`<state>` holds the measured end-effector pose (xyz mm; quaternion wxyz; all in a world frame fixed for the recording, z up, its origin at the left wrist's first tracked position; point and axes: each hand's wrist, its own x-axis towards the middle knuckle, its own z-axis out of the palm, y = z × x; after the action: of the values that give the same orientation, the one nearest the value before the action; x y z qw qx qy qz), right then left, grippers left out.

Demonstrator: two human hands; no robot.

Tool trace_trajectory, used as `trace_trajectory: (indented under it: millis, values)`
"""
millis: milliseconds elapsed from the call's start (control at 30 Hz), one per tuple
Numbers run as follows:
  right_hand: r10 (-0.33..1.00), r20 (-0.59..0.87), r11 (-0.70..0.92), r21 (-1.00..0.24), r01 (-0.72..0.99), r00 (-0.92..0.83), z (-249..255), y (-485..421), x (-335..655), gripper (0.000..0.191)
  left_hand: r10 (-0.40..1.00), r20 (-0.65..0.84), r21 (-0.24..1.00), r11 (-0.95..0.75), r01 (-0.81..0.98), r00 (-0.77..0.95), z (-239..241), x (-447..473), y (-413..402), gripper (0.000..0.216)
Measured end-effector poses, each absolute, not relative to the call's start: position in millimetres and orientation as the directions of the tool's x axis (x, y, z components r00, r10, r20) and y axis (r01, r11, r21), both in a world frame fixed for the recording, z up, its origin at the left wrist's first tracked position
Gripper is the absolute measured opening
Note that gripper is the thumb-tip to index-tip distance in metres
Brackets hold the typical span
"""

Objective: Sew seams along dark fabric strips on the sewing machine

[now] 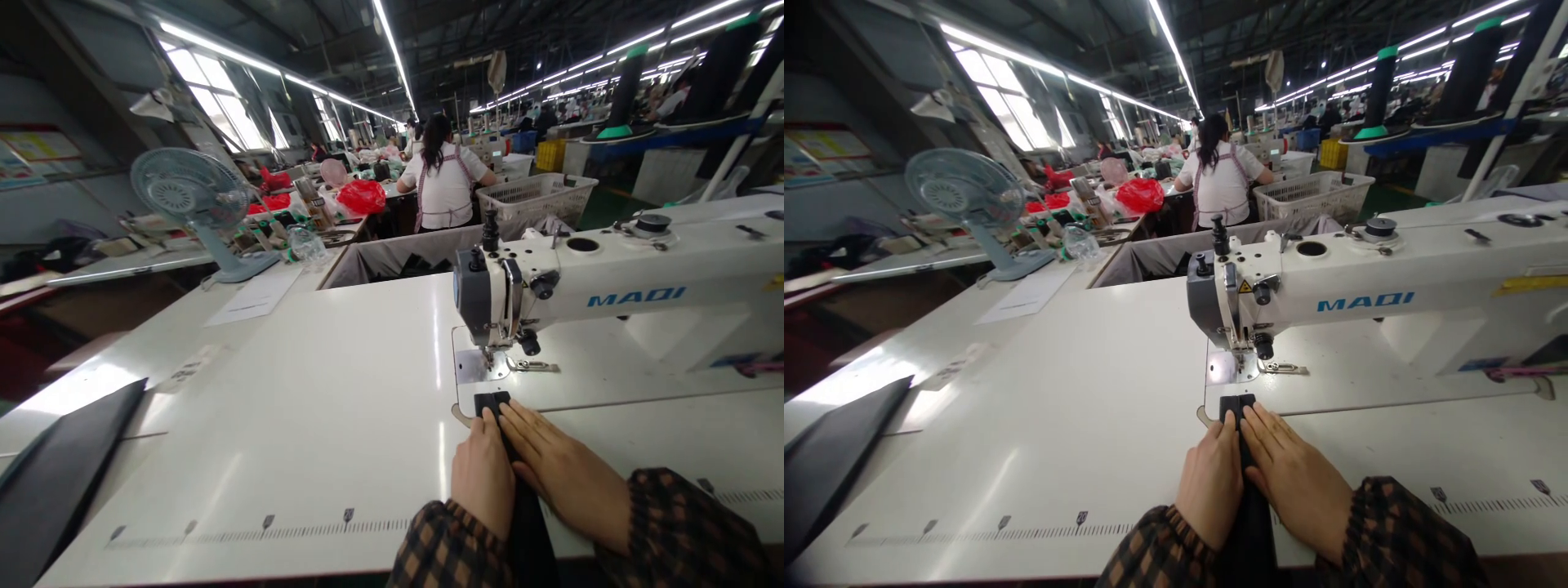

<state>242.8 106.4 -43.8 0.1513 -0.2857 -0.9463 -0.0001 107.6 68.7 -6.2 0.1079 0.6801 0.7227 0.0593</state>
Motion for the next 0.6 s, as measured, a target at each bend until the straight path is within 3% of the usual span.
trace_trajectory:
  millis: [233, 600]
  values:
    - [0.534, 0.259, 0.843, -0.091, 0.53, -0.805, -42, 108, 244, 0.051, 0.982, -0.17, 0.236, 0.119, 0.965, -0.079, 2, 113, 76, 0.05]
    - [0.561, 0.241, 0.826, -0.094, 0.556, -0.792, -46, 109, 244, 0.056, 0.976, -0.217, 0.193, 0.042, 0.98, 0.001, 12, 113, 80, 0.05]
